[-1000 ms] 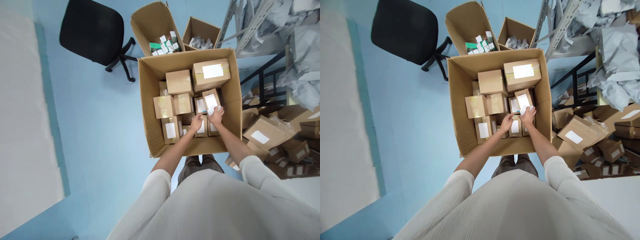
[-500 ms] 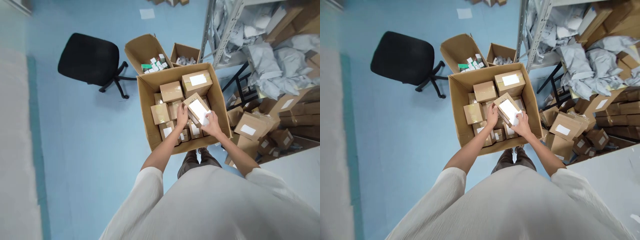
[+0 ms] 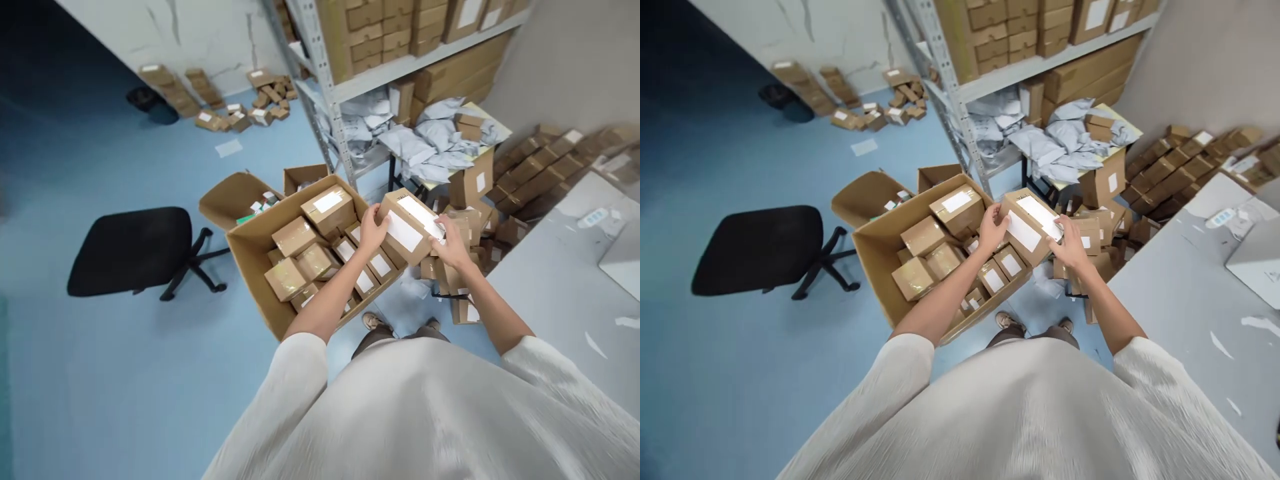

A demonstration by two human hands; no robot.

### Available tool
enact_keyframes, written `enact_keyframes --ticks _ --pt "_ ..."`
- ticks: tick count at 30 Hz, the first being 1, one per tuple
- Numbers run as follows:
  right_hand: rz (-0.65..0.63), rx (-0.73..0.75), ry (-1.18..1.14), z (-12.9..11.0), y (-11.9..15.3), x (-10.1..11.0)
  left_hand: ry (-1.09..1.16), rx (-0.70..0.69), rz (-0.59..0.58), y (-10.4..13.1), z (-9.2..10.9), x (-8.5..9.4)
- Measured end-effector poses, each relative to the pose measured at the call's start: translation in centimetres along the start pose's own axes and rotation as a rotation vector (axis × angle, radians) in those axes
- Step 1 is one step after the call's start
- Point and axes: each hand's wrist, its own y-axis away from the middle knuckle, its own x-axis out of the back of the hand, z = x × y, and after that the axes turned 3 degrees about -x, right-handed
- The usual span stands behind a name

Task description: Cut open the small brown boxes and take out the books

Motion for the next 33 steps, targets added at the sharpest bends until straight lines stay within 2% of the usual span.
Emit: enact_keyframes --ticks 3,7,11,13,15,19,22,25,30,33 --pt "0.083 -0.059 -0.03 5.3 3.6 4.1 -0.016 -0.013 -0.12 1.3 2.1 -6.6" --pt "0.186 -0.219 -0.102 13.7 9.9 8.2 -0.084 0.003 -0.259 4.9 4.0 -16.8" --pt "0.274 -0.444 -0.193 21.8 16.6 10.8 -0.134 0.027 -0.412 9.6 4.9 -26.8" --pt "0.272 -0.565 -0.224 25.2 19.6 11.7 -0.171 0.05 -0.471 12.0 4.9 -30.9" --pt "0.267 -0.664 -0.258 27.9 22.2 12.4 -0.21 0.067 -0.538 14.2 4.9 -34.0" --pt "0.283 -0.8 -0.312 31.9 26.1 13.3 -0.272 0.093 -0.687 17.5 4.7 -38.1" --pt "0.292 -0.866 -0.289 33.9 27.8 13.2 -0.307 0.09 -0.775 18.9 4.6 -39.8" --pt "0.296 -0.823 -0.231 35.3 28.8 13.0 -0.361 0.142 -0.806 19.7 4.7 -40.8" --pt "0.255 -0.703 -0.023 35.5 29.3 13.3 -0.446 0.226 -0.799 20.4 5.3 -42.8" --pt "0.141 -0.571 0.2 34.2 29.5 13.5 -0.418 0.238 -0.799 20.7 5.9 -44.6"
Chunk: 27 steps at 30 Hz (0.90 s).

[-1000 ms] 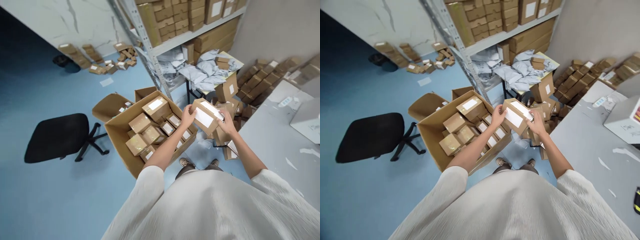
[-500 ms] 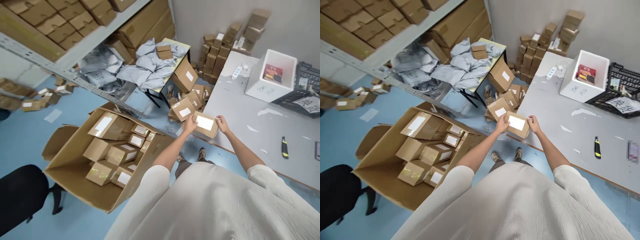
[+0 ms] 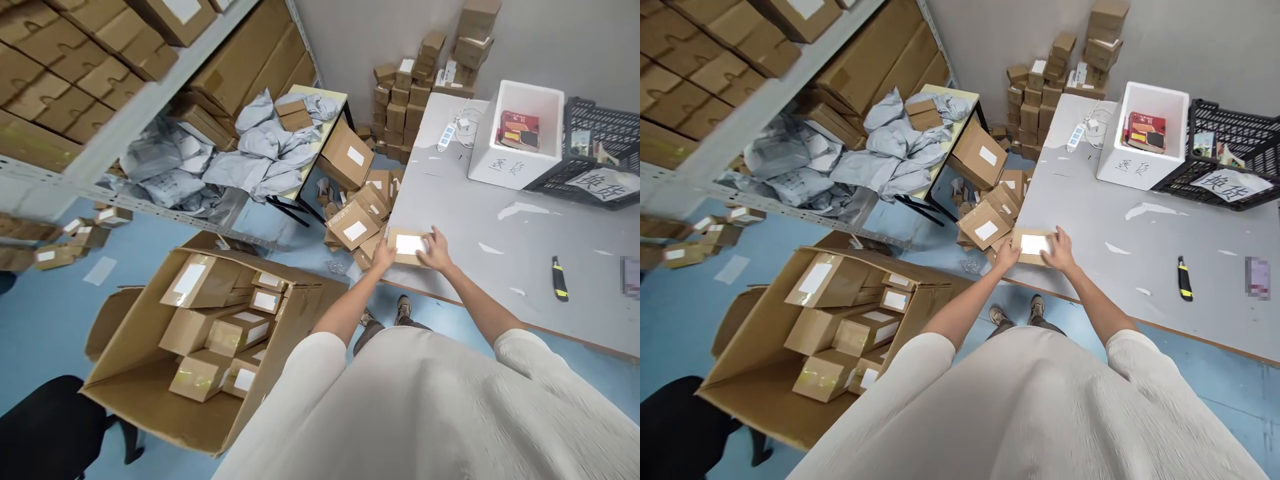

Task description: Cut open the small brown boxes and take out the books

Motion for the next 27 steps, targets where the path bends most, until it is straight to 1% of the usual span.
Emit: enact_keyframes --ticks 2,3,5,8,11,14,16,19,21,24,27 --pt "-0.091 0.139 0.107 -0.8 0.7 0.3 0.04 -0.012 0.01 -0.4 0.8 -0.8" --pt "-0.134 0.18 0.145 -1.0 1.0 0.4 0.064 -0.018 0.008 -0.6 1.1 -1.1" --pt "-0.179 0.209 0.204 -1.4 1.3 0.6 0.12 -0.035 -0.013 -0.9 1.5 -1.4" --pt "-0.167 0.188 0.262 -1.3 0.9 0.8 0.231 -0.1 -0.072 -1.0 1.8 -1.4" --pt "-0.153 0.167 0.294 -1.2 -0.1 0.8 0.315 -0.153 -0.101 -0.9 1.7 -0.9" --pt "-0.115 0.108 0.325 -1.7 -1.2 0.6 0.325 -0.148 -0.107 -0.5 1.0 -0.1" --pt "-0.081 0.085 0.333 -2.7 -1.8 0.4 0.314 -0.149 -0.09 -0.1 0.1 0.8" --pt "-0.054 0.162 0.301 -5.6 -2.9 -0.5 0.324 -0.164 -0.026 0.9 -1.8 2.9" --pt "-0.064 0.25 0.249 -8.6 -3.7 -1.5 0.343 -0.161 0.035 1.7 -3.4 5.0" --pt "-0.115 0.375 0.162 -14.3 -4.8 -3.8 0.357 -0.12 0.159 3.4 -6.4 9.2" --pt "-0.185 0.502 0.099 -20.7 -5.4 -6.5 0.365 -0.07 0.297 5.7 -9.9 14.1"
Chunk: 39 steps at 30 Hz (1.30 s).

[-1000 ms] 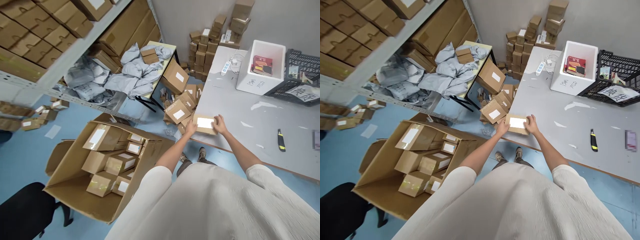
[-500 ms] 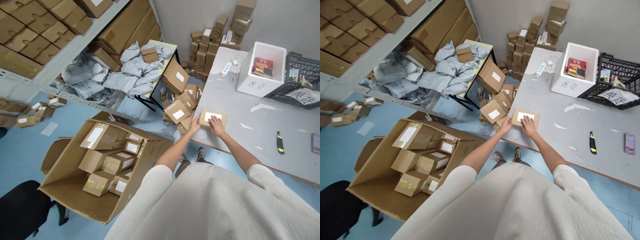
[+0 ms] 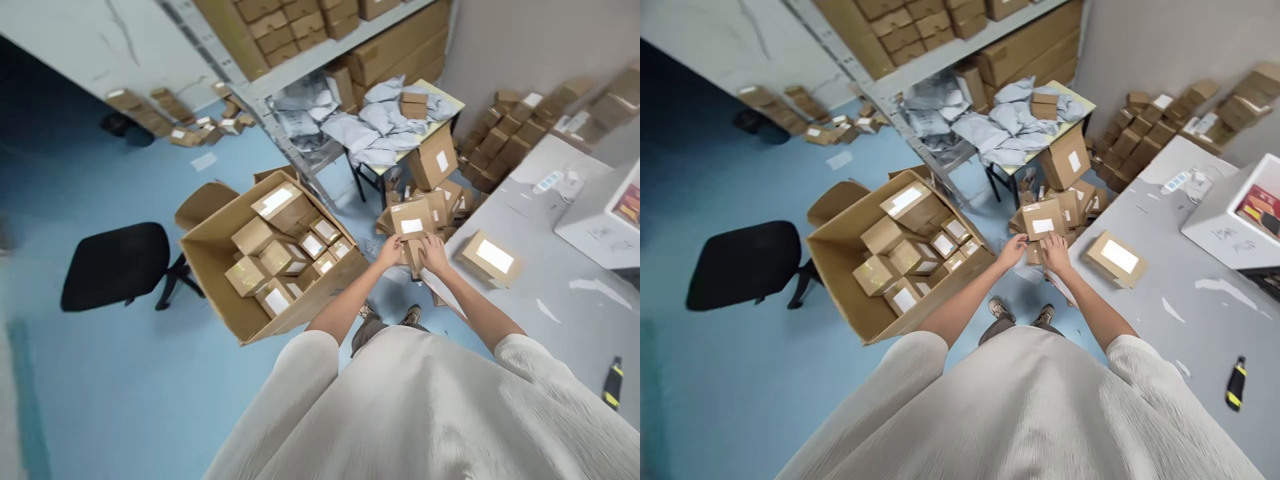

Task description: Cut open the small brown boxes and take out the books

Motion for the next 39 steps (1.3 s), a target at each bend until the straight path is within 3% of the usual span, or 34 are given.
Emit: enact_keyframes --ticks 5,9,13,17,22,29,35,39 --pt "-0.057 0.191 -0.04 -9.5 -5.4 -3.3 0.039 0.057 0.182 2.8 -3.3 10.7" --pt "-0.124 0.281 -0.033 -16.4 -8.5 -6.3 0.074 0.132 0.283 5.2 -7.0 17.9" --pt "-0.193 0.33 -0.004 -21.7 -10.7 -9.2 0.094 0.19 0.381 7.2 -10.7 23.9" --pt "-0.258 0.394 0.011 -25.6 -12.6 -11.7 0.12 0.253 0.444 9.1 -13.9 28.4" --pt "-0.319 0.472 0.006 -28.3 -15.4 -14.4 0.117 0.332 0.528 10.1 -16.7 31.6" --pt "-0.462 0.554 -0.003 -29.4 -20.8 -17.9 0.135 0.434 0.615 8.5 -18.3 33.3" --pt "-0.557 0.661 0.05 -31.4 -29.4 -20.7 0.115 0.517 0.675 5.8 -19.2 34.9" --pt "-0.61 0.7 0.127 -33.6 -35.5 -23.3 -0.005 0.482 0.681 3.0 -20.6 36.8"
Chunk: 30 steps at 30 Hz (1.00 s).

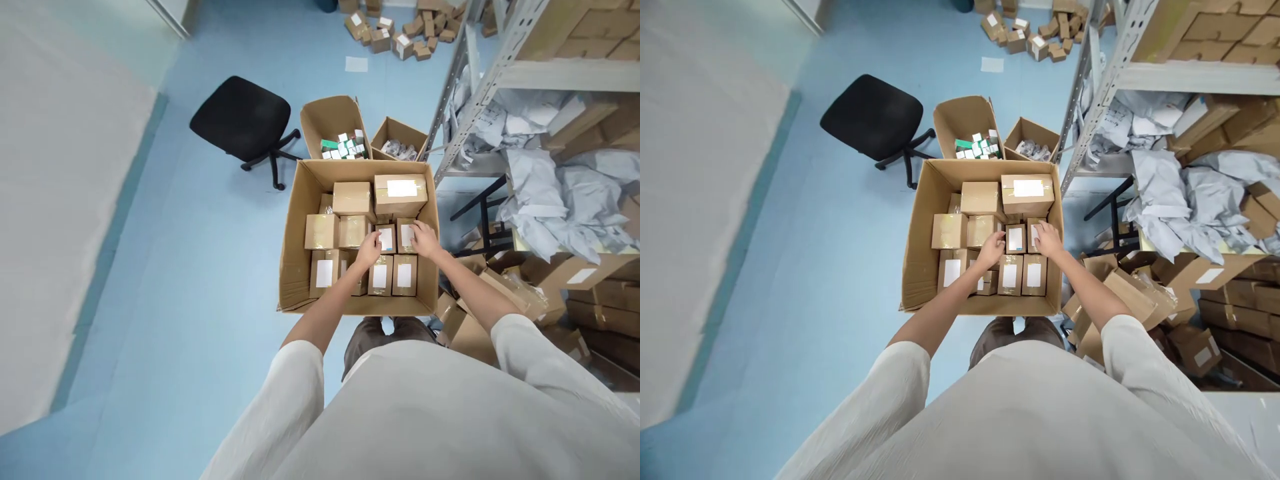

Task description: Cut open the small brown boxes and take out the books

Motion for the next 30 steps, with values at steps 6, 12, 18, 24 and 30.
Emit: enact_keyframes --ticks 6,12,18,24,30 --pt "0.034 0.06 -0.033 2.6 -7.7 -0.3 -0.169 -0.209 -0.001 -10.1 0.2 0.3" --pt "0.054 0.084 -0.006 3.4 -12.0 -1.0 -0.261 -0.308 -0.004 -20.6 -0.4 -0.1" --pt "0.067 0.094 0.033 2.5 -11.6 -1.1 -0.355 -0.239 -0.01 -22.6 -1.1 -1.1" --pt "0.048 0.102 0.091 0.8 -10.5 -0.5 -0.358 -0.221 -0.067 -21.0 -0.1 -0.6" --pt "0.017 0.085 0.173 0.0 -9.1 0.1 -0.686 -0.188 -0.18 -17.2 1.9 0.5"
